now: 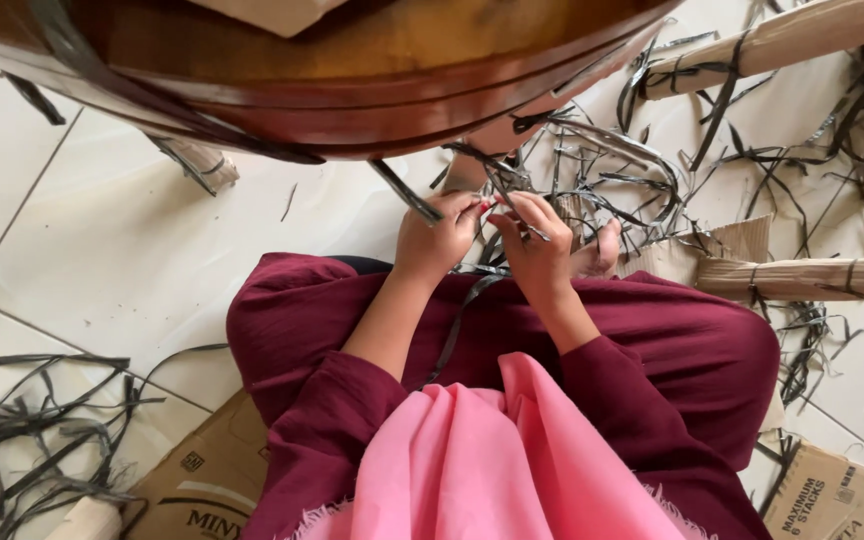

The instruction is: Wrapping the legs of a wooden chair with cardboard and securing it with plastic ties.

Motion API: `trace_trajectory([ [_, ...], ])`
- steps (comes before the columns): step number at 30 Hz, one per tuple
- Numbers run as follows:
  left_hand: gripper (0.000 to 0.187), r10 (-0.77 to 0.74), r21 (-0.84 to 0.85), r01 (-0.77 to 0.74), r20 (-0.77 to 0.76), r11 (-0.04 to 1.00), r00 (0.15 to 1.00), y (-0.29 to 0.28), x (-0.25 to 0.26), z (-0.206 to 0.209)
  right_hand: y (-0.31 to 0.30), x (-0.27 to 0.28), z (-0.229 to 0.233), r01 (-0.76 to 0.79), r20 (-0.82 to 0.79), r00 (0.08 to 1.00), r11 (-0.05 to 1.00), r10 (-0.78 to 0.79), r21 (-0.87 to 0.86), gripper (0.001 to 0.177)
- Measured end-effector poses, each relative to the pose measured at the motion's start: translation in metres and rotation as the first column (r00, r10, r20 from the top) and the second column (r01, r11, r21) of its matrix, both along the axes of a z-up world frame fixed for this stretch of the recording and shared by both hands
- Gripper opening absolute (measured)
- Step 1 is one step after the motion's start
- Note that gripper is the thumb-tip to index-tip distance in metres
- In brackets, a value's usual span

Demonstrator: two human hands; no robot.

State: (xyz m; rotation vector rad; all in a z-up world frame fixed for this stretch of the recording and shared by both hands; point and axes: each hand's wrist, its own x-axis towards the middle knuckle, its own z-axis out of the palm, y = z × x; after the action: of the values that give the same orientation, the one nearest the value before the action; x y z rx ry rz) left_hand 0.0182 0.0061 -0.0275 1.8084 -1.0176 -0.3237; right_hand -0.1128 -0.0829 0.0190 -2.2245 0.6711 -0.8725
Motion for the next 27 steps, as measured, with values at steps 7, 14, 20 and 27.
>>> trace_trajectory([
  [7, 0.012, 0.082, 0.074, -0.089, 0.097, 0.993, 0.992, 0.006, 0.001, -0.004, -0.002, 0.011, -0.022, 0.038, 0.091, 0.994, 0.982, -0.056, 0.185, 0.009],
  [14, 0.015, 0.034, 0.059, -0.028, -0.111, 0.998, 0.993, 0.018, 0.007, 0.029, -0.002, 0.028, -0.068, 0.162, -0.020, 0.971, 0.591, -0.240, 0.790, 0.015],
  [20, 0.014, 0.082, 0.161, -0.055, -0.166, 0.985, 0.983, 0.011, 0.005, 0.022, 0.003, 0.025, -0.060, 0.086, -0.025, 0.942, 0.169, -0.334, 0.982, 0.026],
  [27, 0.015, 0.182, 0.310, -0.054, -0.398, 0.949, 0.899, 0.012, 0.008, 0.041, 0.009, 0.030, -0.034, 0.028, -0.003, 0.961, 0.088, -0.276, 0.996, 0.024],
])
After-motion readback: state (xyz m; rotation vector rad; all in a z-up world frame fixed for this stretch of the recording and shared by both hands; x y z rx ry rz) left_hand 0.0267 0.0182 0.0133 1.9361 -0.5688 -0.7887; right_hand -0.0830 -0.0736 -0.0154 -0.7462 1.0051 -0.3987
